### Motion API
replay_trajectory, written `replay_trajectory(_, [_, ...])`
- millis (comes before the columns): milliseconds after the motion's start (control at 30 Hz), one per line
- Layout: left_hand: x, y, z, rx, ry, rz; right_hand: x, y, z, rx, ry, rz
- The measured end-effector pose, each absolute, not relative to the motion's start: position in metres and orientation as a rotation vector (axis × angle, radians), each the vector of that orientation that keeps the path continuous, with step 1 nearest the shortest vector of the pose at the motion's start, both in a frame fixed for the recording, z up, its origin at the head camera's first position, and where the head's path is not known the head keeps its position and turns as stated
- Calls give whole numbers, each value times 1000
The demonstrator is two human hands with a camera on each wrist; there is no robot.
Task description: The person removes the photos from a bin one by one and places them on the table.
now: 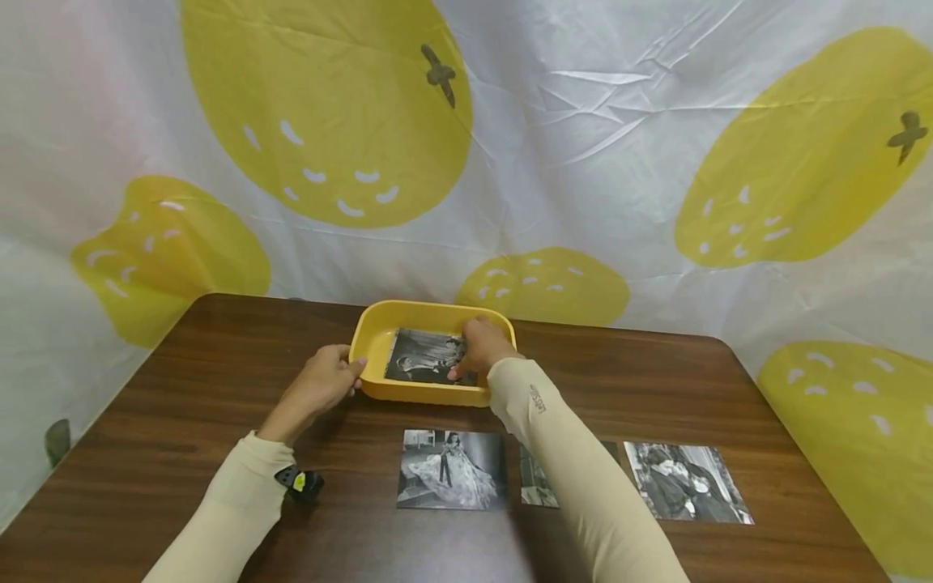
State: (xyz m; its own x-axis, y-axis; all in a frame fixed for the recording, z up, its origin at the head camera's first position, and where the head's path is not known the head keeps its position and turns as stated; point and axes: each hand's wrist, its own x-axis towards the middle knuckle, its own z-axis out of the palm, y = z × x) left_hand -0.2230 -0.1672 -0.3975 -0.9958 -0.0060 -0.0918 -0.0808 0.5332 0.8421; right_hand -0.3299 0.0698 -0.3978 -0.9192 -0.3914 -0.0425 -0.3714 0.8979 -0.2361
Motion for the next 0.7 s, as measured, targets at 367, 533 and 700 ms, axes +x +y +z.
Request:
replay_trajectory(367, [-223,-167,-395,-104,2665,1484,-326,69,-394,-574,3041,-364])
replay_trajectory(533, [-223,-167,-396,-109,2665,1479,-325,70,-392,-615,3090,-335])
replay_trajectory(700, [-222,-167,-395,-113,2658,1473,-327,71,-391,-689,3168,-295])
